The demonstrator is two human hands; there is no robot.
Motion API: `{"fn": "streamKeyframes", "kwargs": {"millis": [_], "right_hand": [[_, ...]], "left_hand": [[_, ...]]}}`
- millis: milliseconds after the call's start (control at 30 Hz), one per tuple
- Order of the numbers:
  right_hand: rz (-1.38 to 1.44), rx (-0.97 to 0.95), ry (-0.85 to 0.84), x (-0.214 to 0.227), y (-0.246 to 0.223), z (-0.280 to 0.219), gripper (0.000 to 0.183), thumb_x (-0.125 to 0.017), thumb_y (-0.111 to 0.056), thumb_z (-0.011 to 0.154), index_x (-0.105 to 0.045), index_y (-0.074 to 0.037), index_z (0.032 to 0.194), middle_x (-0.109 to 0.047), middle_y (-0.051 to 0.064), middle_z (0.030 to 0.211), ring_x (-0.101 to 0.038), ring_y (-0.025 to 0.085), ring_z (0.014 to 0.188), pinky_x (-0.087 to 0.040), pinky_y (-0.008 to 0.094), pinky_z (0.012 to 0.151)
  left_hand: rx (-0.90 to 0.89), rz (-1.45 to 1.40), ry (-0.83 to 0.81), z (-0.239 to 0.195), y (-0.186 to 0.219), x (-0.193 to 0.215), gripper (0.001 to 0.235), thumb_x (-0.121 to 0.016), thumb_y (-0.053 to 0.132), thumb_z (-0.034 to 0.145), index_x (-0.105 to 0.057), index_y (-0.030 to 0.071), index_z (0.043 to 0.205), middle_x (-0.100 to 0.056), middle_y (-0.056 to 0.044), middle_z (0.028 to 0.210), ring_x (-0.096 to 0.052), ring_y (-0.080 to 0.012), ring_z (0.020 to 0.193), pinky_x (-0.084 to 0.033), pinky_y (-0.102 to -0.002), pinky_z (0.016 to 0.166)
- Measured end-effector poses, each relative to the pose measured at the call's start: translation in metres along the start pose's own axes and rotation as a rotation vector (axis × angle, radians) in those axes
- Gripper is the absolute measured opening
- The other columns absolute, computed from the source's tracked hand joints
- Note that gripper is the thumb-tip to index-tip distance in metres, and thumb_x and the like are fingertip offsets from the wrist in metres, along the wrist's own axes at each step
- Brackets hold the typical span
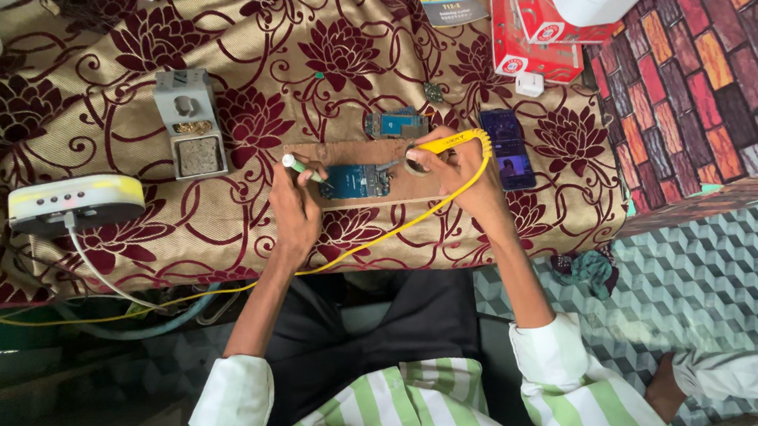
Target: The person uses a soldering iron and solder to work on a blue circuit board placed on a cardboard support. They repeatedly apply the soldering iron to various points on the board while feeding solder wire with the other hand.
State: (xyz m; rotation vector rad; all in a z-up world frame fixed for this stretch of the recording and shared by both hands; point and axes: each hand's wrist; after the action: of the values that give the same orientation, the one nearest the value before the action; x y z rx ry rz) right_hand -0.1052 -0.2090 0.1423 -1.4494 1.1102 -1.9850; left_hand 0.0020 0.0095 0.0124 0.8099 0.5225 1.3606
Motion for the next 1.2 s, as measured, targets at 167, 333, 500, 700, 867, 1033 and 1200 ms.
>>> {"fn": "streamKeyframes", "kwargs": {"millis": [167, 333, 500, 700, 867, 1033, 1200], "right_hand": [[0.094, 0.000, 0.019, 0.001, 0.001, 0.000, 0.025, -0.076, -0.029, 0.091, -0.072, -0.006, 0.100, -0.064, 0.001, 0.072, -0.051, 0.006, 0.046, -0.040, 0.023, 0.042], [0.150, 0.026, 0.013, -0.001, 0.001, -0.005, 0.023, -0.074, -0.026, 0.094, -0.072, -0.006, 0.104, -0.065, 0.001, 0.075, -0.052, 0.005, 0.048, -0.041, 0.022, 0.042], [0.077, -0.037, 0.022, -0.003, -0.006, -0.008, 0.023, -0.073, -0.025, 0.094, -0.071, -0.006, 0.106, -0.064, 0.002, 0.072, -0.053, 0.006, 0.047, -0.040, 0.023, 0.041], [0.194, 0.145, 0.355, -0.016, 0.012, -0.046, 0.028, -0.067, -0.023, 0.103, -0.068, 0.000, 0.118, -0.070, 0.007, 0.091, -0.056, 0.007, 0.063, -0.046, 0.022, 0.055], [0.439, 0.235, 0.648, -0.058, 0.064, -0.090, 0.031, -0.059, -0.020, 0.108, -0.059, 0.004, 0.128, -0.070, 0.012, 0.099, -0.067, 0.012, 0.070, -0.047, 0.022, 0.060], [0.596, 0.206, 0.675, -0.104, 0.123, -0.120, 0.035, -0.058, -0.021, 0.107, -0.056, 0.005, 0.129, -0.069, 0.015, 0.098, -0.069, 0.016, 0.074, -0.047, 0.023, 0.060], [0.581, 0.171, 0.669, -0.124, 0.152, -0.138, 0.037, -0.061, -0.020, 0.107, -0.059, 0.008, 0.131, -0.073, 0.017, 0.094, -0.062, 0.012, 0.070, -0.046, 0.024, 0.064]], "left_hand": [[0.029, 0.009, -0.015, 0.001, 0.003, 0.002, 0.012, -0.037, -0.013, 0.098, -0.041, -0.004, 0.104, -0.069, -0.018, 0.091, -0.063, -0.0238, 0.073, -0.050, -0.033, 0.067], [0.019, 0.013, -0.016, 0.000, 0.004, 0.002, 0.010, -0.038, -0.013, 0.101, -0.041, -0.003, 0.103, -0.069, -0.017, 0.091, -0.064, -0.0230, 0.073, -0.050, -0.032, 0.066], [0.006, -0.010, -0.001, -0.003, -0.001, 0.000, 0.012, -0.037, -0.013, 0.101, -0.043, -0.003, 0.105, -0.069, -0.017, 0.092, -0.065, -0.0226, 0.077, -0.051, -0.033, 0.070], [0.026, 0.029, -0.003, -0.003, -0.012, -0.004, 0.015, -0.037, -0.012, 0.102, -0.043, 0.000, 0.107, -0.070, -0.014, 0.090, -0.062, -0.0187, 0.070, -0.048, -0.032, 0.062], [-0.008, 0.045, 0.027, -0.001, -0.008, -0.002, 0.020, -0.035, -0.012, 0.099, -0.044, -0.002, 0.113, -0.069, -0.016, 0.091, -0.063, -0.0222, 0.076, -0.049, -0.035, 0.069], [0.017, 0.040, 0.027, -0.005, -0.006, -0.002, 0.011, -0.037, -0.008, 0.106, -0.043, -0.001, 0.112, -0.068, -0.014, 0.091, -0.065, -0.0220, 0.078, -0.050, -0.034, 0.072], [0.093, 0.009, -0.004, -0.005, -0.008, -0.001, 0.008, -0.034, -0.002, 0.105, -0.040, 0.000, 0.109, -0.070, -0.014, 0.093, -0.060, -0.0196, 0.069, -0.048, -0.032, 0.063]]}}
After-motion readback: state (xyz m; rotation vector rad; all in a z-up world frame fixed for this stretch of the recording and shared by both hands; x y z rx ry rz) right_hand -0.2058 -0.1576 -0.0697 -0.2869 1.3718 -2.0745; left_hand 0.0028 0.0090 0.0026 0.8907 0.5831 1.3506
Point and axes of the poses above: each hand's wrist, its own z-axis towards the middle knuckle, its own x-axis out of the back of the hand, y = z × x
